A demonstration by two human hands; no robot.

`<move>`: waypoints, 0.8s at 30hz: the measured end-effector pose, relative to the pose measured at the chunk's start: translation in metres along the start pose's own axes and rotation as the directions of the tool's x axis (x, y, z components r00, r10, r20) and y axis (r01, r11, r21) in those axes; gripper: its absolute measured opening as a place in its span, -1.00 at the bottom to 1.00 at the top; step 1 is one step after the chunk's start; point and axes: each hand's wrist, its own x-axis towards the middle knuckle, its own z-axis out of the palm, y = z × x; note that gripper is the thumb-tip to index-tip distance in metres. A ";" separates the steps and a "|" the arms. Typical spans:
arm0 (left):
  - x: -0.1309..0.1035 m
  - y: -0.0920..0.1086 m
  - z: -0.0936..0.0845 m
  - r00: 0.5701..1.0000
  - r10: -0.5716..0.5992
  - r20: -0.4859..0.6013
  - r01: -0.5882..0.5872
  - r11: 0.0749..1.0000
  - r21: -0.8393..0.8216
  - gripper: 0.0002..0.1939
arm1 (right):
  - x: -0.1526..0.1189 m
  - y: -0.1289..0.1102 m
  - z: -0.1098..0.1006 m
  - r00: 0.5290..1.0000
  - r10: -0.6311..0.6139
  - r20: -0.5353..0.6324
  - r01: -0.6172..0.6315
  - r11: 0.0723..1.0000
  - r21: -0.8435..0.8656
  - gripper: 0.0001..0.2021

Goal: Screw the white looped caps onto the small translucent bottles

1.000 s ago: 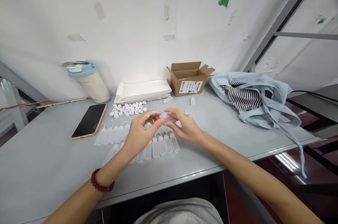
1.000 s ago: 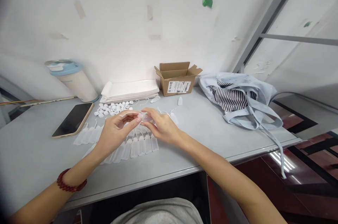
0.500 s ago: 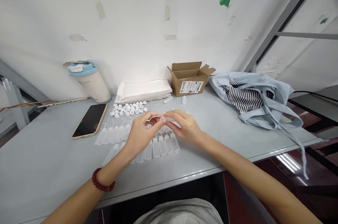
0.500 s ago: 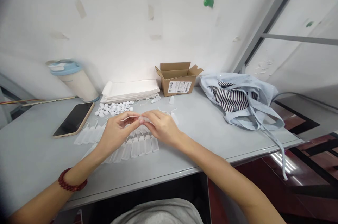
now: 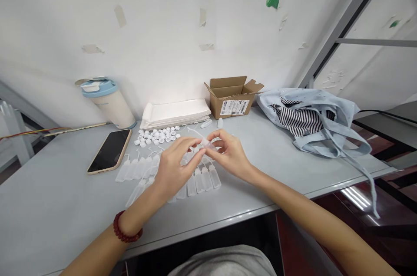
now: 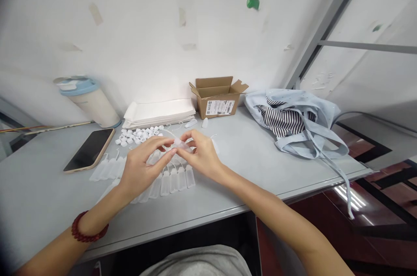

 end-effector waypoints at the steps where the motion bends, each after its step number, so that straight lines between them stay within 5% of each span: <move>1: -0.001 -0.001 0.001 0.998 0.063 0.003 -0.063 0.997 0.037 -0.84 | 0.000 0.000 0.001 0.999 0.041 0.001 -0.041 0.999 0.013 -0.75; 6: -0.004 -0.004 0.007 0.966 0.231 0.114 -0.251 0.942 0.221 -0.58 | -0.001 0.000 0.003 0.986 0.169 -0.002 -0.169 0.985 0.014 -0.67; 14: -0.003 0.009 0.012 0.904 0.389 0.175 -0.427 0.819 0.383 -0.64 | -0.004 -0.005 0.004 0.986 0.165 0.001 -0.164 0.986 -0.040 -0.75; 20: -0.003 0.018 0.013 0.895 0.390 0.216 -0.446 0.783 0.434 -0.73 | -0.003 -0.011 -0.005 0.971 0.232 0.059 -0.223 0.966 -0.130 -0.79; 24: -0.006 0.016 0.015 0.911 0.336 0.239 -0.401 0.856 0.326 -0.74 | 0.004 -0.014 -0.024 0.945 0.241 0.219 -0.203 0.962 -0.186 -0.81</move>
